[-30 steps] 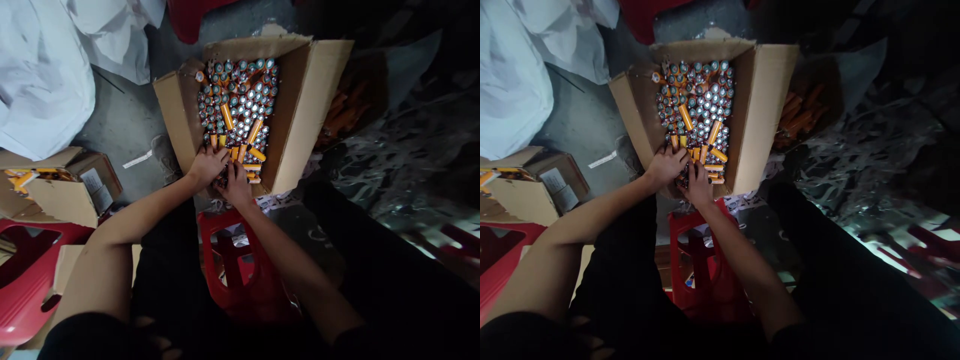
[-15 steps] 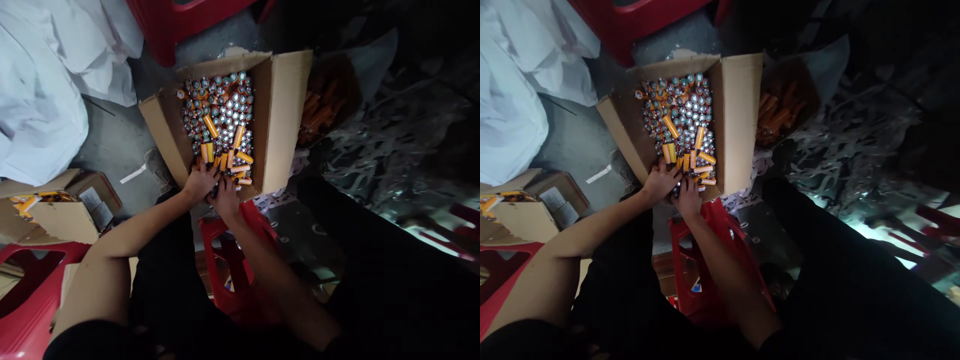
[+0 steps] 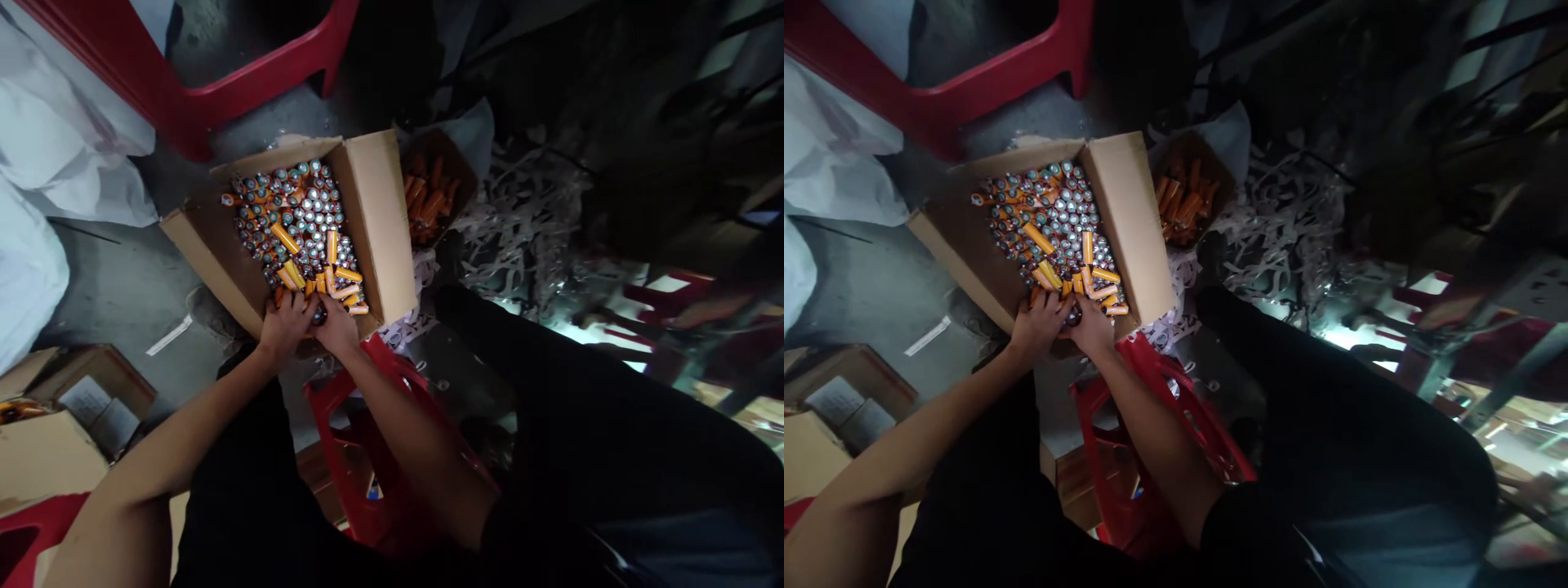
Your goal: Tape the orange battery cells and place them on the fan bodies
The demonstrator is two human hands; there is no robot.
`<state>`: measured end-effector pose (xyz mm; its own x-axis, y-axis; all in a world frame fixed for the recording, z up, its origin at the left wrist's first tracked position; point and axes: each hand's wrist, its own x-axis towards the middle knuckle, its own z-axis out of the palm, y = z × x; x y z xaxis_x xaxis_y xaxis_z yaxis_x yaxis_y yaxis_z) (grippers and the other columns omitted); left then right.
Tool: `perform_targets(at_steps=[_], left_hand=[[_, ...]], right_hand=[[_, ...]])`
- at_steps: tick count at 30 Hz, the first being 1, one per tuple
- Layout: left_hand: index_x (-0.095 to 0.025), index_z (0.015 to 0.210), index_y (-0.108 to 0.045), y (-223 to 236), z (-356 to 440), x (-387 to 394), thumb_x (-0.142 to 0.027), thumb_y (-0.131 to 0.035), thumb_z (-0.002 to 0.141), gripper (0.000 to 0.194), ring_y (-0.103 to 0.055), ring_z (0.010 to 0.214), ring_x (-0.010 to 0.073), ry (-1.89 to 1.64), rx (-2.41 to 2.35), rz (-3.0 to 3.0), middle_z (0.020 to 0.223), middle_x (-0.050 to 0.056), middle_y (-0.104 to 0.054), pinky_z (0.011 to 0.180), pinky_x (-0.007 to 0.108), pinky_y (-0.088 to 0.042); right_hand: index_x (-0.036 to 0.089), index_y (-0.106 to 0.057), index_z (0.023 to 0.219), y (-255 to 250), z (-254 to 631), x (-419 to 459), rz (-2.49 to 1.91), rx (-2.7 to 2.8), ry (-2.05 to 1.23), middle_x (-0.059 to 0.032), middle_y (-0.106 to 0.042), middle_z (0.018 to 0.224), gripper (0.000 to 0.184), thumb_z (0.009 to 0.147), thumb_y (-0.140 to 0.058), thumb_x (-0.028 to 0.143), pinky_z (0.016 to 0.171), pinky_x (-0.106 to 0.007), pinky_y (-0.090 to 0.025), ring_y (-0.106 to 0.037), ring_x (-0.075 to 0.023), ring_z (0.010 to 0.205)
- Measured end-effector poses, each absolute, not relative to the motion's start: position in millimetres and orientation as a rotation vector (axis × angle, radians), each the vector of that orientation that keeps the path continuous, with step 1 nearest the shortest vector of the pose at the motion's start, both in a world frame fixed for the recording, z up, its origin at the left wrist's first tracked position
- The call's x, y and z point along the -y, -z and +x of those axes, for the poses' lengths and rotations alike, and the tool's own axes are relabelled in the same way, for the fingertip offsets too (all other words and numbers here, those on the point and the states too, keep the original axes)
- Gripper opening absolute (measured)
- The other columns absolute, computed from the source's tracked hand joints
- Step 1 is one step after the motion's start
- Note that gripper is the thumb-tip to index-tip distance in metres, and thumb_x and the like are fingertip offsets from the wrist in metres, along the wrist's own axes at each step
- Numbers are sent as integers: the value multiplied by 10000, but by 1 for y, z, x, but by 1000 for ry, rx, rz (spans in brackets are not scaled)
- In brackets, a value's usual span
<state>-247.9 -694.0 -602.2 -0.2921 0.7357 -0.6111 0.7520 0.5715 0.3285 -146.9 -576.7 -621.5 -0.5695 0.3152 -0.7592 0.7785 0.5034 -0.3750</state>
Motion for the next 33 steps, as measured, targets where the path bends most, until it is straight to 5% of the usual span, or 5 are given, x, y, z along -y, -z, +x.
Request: perform_targets(at_steps=[5, 10, 16, 26, 33], left_hand=[[-234, 1533, -546, 605, -250, 696, -172, -368, 1029, 538, -509, 1383, 431, -32, -2036, 1159, 1408, 233, -625, 1017, 620, -513], [-253, 1457, -595, 611, -266, 692, -219, -403, 1044, 457, -573, 1249, 380, -54, -1986, 1159, 1296, 184, -688, 836, 457, -585], [-241, 1409, -629, 605, -268, 687, -281, -542, 1023, 397, -546, 1253, 338, -159, -1962, 1186, 1262, 150, -688, 769, 372, -589], [-374, 1534, -539, 517, -299, 654, -300, -491, 1042, 500, -523, 1181, 378, -224, -2041, 1126, 1175, 137, -670, 782, 461, -573], [-391, 1539, -514, 497, -314, 497, -325, -524, 1031, 513, -453, 1317, 413, -657, -2053, 1269, 1325, 120, -613, 855, 508, -579]], right_hand=[[226, -440, 1595, 617, -154, 588, 779, -2122, 847, -135, -604, 1513, 816, 846, -764, 197, 1015, -411, -593, -694, -292, 1220], [259, -457, 1589, 620, -154, 591, 896, -2097, 771, -142, -627, 1494, 758, 881, -730, 250, 935, -467, -616, -730, -337, 1144], [195, -557, 1474, 629, -140, 577, 954, -2183, 1113, -122, -696, 1418, 767, 760, -832, 233, 1067, -428, -556, -669, -302, 1276], [257, -592, 1410, 548, -162, 530, 865, -2431, 1175, -88, -726, 1240, 550, 896, -701, 418, 960, -446, -601, -690, -307, 1138], [262, -601, 1434, 494, -165, 350, 809, -2791, 915, -126, -719, 1269, 690, 866, -764, 618, 879, -543, -628, -724, -343, 1090]])
